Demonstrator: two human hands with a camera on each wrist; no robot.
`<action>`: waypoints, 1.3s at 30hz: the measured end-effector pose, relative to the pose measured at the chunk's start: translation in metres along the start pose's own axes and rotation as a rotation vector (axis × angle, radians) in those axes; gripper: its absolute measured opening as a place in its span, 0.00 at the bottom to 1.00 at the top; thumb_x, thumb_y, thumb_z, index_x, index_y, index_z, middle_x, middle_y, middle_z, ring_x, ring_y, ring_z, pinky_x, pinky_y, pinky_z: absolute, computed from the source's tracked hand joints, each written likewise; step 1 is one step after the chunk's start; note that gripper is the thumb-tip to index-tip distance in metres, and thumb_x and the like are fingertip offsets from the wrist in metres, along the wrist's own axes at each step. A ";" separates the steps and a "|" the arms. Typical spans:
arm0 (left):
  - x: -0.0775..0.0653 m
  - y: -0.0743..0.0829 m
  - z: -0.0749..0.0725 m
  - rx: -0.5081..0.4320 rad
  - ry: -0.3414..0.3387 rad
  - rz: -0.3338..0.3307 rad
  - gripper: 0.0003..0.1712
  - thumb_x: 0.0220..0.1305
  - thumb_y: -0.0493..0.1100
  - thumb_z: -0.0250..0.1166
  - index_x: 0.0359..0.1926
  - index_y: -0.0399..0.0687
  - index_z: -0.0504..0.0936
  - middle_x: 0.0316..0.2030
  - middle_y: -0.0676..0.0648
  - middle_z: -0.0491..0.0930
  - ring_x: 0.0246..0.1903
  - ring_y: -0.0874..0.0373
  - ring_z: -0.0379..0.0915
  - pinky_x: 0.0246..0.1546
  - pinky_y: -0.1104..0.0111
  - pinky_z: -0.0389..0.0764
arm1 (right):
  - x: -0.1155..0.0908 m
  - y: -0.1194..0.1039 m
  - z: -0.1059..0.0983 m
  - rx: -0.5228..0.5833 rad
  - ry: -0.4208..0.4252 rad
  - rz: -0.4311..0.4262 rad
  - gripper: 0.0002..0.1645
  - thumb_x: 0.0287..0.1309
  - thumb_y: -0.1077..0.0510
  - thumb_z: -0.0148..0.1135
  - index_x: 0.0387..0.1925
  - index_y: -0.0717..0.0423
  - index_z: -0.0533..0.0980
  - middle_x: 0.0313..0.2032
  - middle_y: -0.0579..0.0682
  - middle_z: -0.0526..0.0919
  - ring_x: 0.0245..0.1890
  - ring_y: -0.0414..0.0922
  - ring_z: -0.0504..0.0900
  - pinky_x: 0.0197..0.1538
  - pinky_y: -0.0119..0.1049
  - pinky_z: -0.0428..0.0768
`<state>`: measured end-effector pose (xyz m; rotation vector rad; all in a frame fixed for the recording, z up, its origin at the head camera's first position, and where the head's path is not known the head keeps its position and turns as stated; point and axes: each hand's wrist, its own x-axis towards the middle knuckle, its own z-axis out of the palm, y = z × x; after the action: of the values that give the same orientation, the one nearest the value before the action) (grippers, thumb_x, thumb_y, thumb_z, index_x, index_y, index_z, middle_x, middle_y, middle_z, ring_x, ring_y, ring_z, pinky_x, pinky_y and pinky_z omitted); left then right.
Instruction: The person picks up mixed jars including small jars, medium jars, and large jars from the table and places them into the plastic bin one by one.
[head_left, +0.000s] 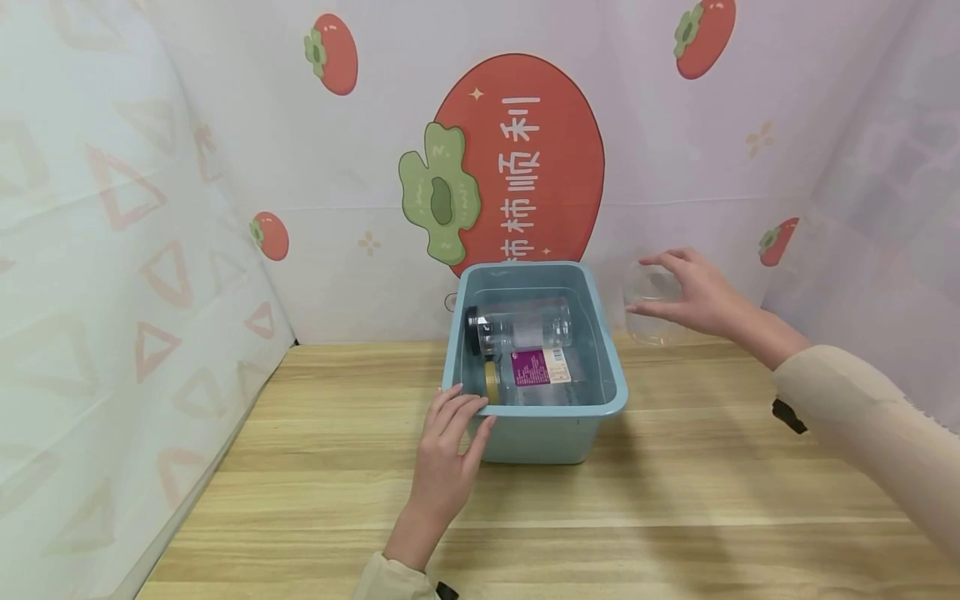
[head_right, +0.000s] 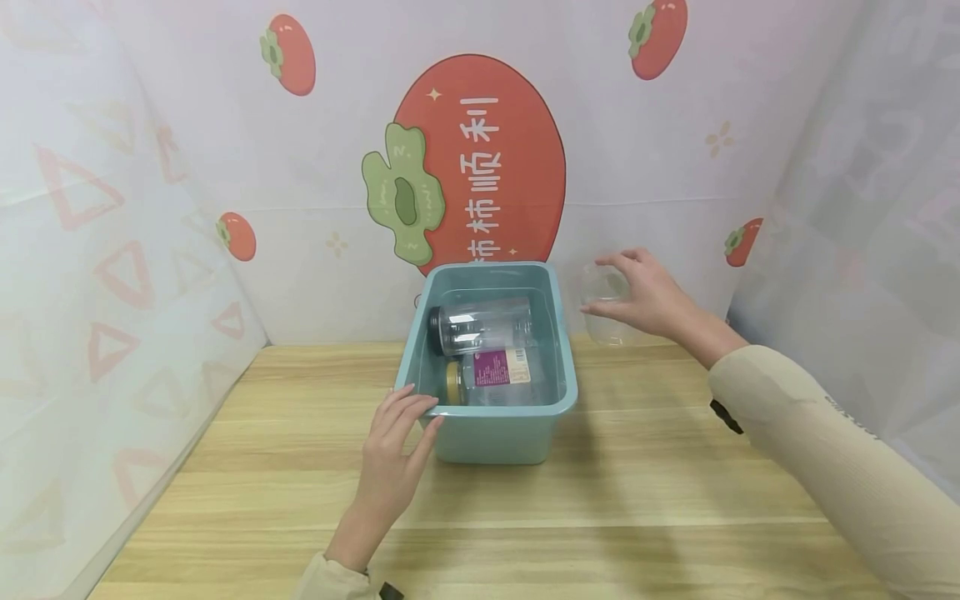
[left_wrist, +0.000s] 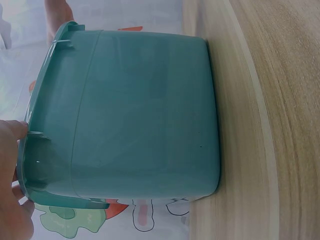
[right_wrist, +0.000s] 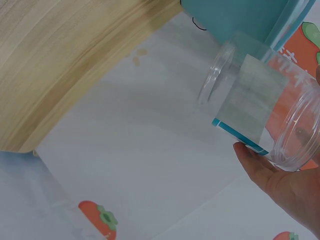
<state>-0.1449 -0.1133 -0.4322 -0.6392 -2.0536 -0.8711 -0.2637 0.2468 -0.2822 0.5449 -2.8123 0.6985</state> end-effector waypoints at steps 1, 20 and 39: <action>0.000 0.000 0.000 0.001 0.000 -0.001 0.16 0.62 0.33 0.76 0.50 0.36 0.87 0.48 0.42 0.86 0.63 0.41 0.76 0.69 0.35 0.73 | 0.000 0.000 0.000 -0.001 0.002 -0.004 0.45 0.59 0.51 0.79 0.70 0.69 0.70 0.67 0.75 0.67 0.69 0.72 0.64 0.69 0.76 0.69; 0.000 0.001 0.000 0.001 -0.007 -0.008 0.15 0.63 0.34 0.75 0.51 0.36 0.86 0.48 0.42 0.86 0.62 0.38 0.77 0.72 0.37 0.71 | 0.003 -0.009 -0.007 -0.026 -0.013 -0.010 0.45 0.60 0.50 0.79 0.71 0.67 0.70 0.69 0.75 0.66 0.70 0.72 0.63 0.69 0.76 0.69; 0.000 0.001 0.000 0.008 -0.010 -0.021 0.17 0.61 0.33 0.76 0.51 0.37 0.87 0.48 0.42 0.86 0.63 0.40 0.76 0.73 0.39 0.71 | 0.007 -0.022 -0.013 -0.023 -0.018 -0.016 0.46 0.60 0.49 0.79 0.71 0.66 0.70 0.70 0.74 0.66 0.71 0.71 0.63 0.69 0.76 0.70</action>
<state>-0.1443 -0.1121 -0.4317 -0.6198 -2.0755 -0.8730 -0.2601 0.2326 -0.2595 0.5719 -2.8255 0.6606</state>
